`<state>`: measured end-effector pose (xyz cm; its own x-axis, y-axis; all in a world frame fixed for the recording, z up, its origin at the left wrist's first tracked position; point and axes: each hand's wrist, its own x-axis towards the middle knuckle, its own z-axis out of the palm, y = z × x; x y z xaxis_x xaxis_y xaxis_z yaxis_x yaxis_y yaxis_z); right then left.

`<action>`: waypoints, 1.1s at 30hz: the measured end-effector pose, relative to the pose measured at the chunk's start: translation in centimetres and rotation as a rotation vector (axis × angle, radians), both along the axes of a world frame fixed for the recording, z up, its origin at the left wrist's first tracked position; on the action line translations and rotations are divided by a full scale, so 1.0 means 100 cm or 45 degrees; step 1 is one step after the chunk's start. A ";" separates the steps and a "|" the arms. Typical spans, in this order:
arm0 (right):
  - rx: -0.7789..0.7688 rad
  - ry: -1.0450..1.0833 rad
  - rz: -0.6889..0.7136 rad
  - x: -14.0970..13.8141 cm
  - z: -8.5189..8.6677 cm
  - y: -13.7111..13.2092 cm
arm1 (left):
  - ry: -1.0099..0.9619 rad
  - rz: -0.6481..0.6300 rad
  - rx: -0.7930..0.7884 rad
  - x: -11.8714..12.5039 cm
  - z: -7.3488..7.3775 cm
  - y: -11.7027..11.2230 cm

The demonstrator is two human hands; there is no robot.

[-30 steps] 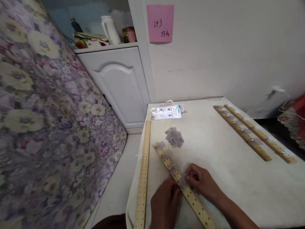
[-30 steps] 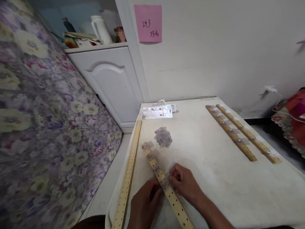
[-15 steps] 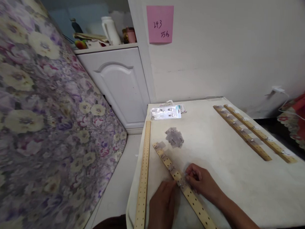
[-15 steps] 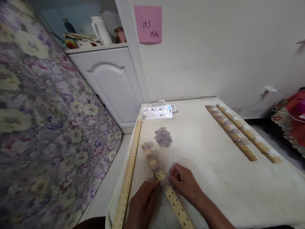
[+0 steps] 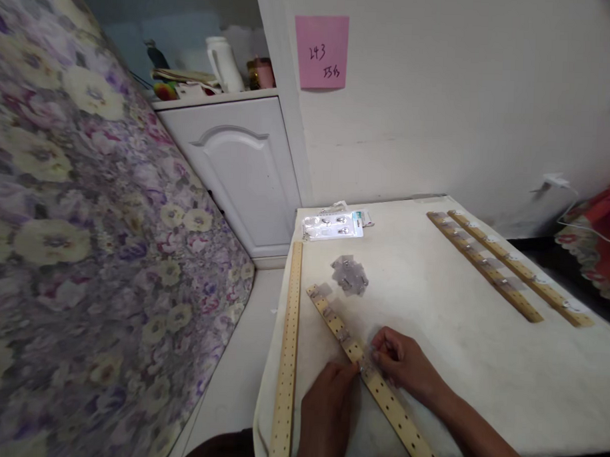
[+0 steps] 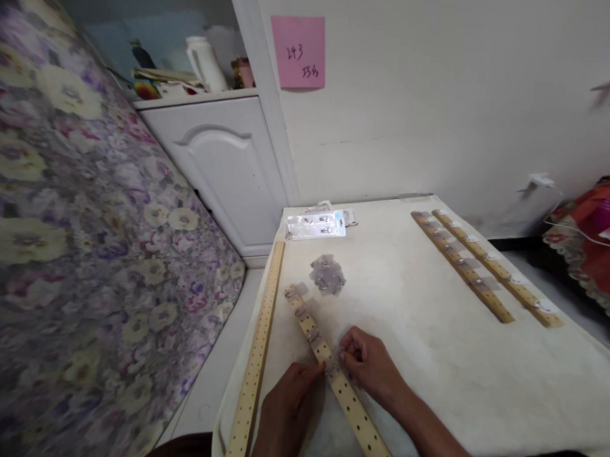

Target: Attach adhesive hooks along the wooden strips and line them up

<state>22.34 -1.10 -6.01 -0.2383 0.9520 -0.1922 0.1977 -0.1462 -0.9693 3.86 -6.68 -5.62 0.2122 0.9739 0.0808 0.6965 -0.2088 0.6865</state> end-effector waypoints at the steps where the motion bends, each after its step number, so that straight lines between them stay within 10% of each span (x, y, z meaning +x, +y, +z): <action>1: 0.001 0.001 0.000 0.000 -0.001 0.000 | -0.006 0.003 0.001 0.000 0.000 0.000; 33: 0.322 -0.300 -0.053 0.008 0.000 -0.007 | -0.114 -0.015 0.042 0.002 -0.007 0.002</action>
<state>23.12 -1.76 -6.01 -0.1754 0.9845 0.0056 0.4193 0.0799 -0.9043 4.04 -6.45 -6.27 0.2141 0.9679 0.1317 0.6298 -0.2399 0.7387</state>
